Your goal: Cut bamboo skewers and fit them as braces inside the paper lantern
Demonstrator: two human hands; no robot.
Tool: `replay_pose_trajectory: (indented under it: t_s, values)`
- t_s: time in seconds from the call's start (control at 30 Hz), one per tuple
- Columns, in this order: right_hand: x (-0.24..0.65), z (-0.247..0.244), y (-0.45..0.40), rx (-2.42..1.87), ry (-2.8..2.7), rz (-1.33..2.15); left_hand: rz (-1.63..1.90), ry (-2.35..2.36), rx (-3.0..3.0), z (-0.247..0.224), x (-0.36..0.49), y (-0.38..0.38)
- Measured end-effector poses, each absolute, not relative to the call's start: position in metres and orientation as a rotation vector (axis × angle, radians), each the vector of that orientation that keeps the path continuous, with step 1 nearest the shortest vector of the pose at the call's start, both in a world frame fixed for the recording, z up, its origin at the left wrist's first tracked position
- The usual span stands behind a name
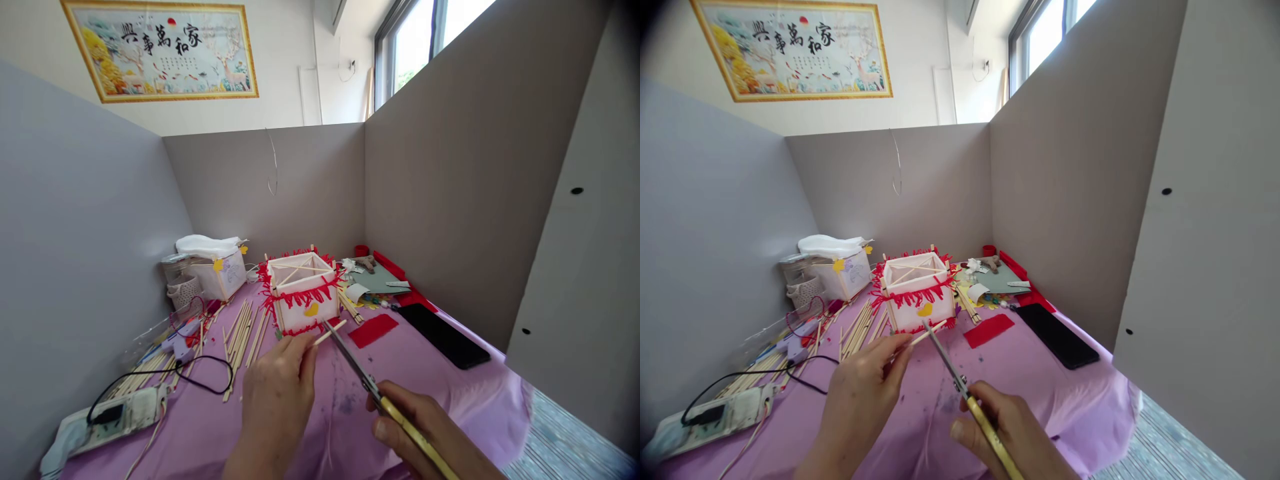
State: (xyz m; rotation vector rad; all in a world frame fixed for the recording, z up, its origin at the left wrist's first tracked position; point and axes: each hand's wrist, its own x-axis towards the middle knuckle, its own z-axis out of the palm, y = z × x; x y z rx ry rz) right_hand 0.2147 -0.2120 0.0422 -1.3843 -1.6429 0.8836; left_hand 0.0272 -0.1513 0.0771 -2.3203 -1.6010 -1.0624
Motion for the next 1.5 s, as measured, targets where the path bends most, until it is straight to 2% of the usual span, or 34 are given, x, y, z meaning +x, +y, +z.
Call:
replay_pose_trajectory:
  t_s: [0.17, 0.47, 0.63, 0.77, 0.83, 0.97, 1.07, 1.23, 1.37, 1.5]
  values:
    - [0.239, 0.042, -0.194, -1.462, -1.730, 0.889, -1.003, -1.647, -2.263, 0.078, 0.013, -0.143]
    - [0.273, 0.043, -0.119, -2.019, -1.916, 0.140, -0.881, -1.655, -2.162, 0.078, 0.010, -0.138]
    - [0.266, 0.019, -0.095, -2.083, -1.976, 0.000, -0.833, -1.649, -2.181, 0.071, 0.011, -0.133]
    - [0.264, 0.022, -0.096, -2.095, -1.934, -0.108, -0.891, -1.642, -2.199, 0.067, 0.012, -0.128]
    - [0.260, 0.033, -0.097, -1.875, -1.856, 0.023, -0.903, -1.614, -2.219, 0.066, 0.016, -0.125]
    - [0.242, 0.056, -0.091, -1.228, -1.528, 0.825, -0.930, -1.553, -2.241, 0.067, 0.024, -0.119]
    - [0.228, 0.061, -0.078, -0.931, -1.303, 1.132, -0.960, -1.486, -2.252, 0.068, 0.027, -0.111]
    - [0.214, 0.062, -0.056, -0.664, -1.035, 1.382, -1.085, -1.392, -2.191, 0.074, 0.024, -0.093]
    - [0.217, 0.072, -0.039, -0.652, -0.937, 1.286, -1.217, -1.354, -2.158, 0.084, 0.013, -0.085]
    - [0.230, 0.084, -0.018, -0.701, -0.847, 1.223, -1.519, -1.507, -2.101, 0.093, -0.006, -0.080]
